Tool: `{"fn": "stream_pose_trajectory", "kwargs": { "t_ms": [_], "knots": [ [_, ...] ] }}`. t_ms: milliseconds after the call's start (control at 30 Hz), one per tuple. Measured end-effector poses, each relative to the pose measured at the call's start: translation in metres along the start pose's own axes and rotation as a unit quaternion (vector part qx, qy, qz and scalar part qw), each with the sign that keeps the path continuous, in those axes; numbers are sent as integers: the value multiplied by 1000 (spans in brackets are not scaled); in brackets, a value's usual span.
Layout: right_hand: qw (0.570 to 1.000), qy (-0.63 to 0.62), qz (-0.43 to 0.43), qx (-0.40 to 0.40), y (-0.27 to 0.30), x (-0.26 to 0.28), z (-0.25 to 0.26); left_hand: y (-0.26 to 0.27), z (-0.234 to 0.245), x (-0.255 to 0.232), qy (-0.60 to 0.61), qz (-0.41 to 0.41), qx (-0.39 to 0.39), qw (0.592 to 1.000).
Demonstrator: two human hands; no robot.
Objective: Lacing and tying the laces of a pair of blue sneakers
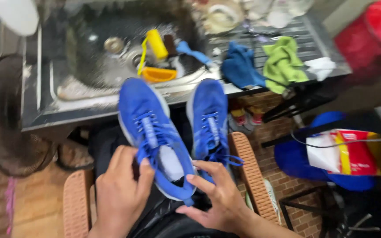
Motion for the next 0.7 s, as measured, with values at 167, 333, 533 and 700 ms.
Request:
{"fn": "stream_pose_trajectory", "kwargs": {
  "t_ms": [167,333,533,700],
  "knots": [
    [996,26,7,-83,-11,4,17,0,7,-22,-2,-6,-26,1000],
    [988,22,9,-155,-15,-2,34,-10,15,-59,14,-79,-87,993],
    [970,-68,-50,-227,-18,-19,56,-21,30,-107,-89,-196,-157,964],
    [864,-277,-198,-371,8,-82,67,-17,19,-102,70,-300,-163,937]
  ]
}}
Point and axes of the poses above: each hand's wrist, its own y-axis away from the middle knuckle, its own z-axis out of the back of the hand, x = y × z, the point moved 6 cm from there along -y, towards the middle knuckle, and after that the axes turned 6 degrees about -x, right-handed, at the moved point
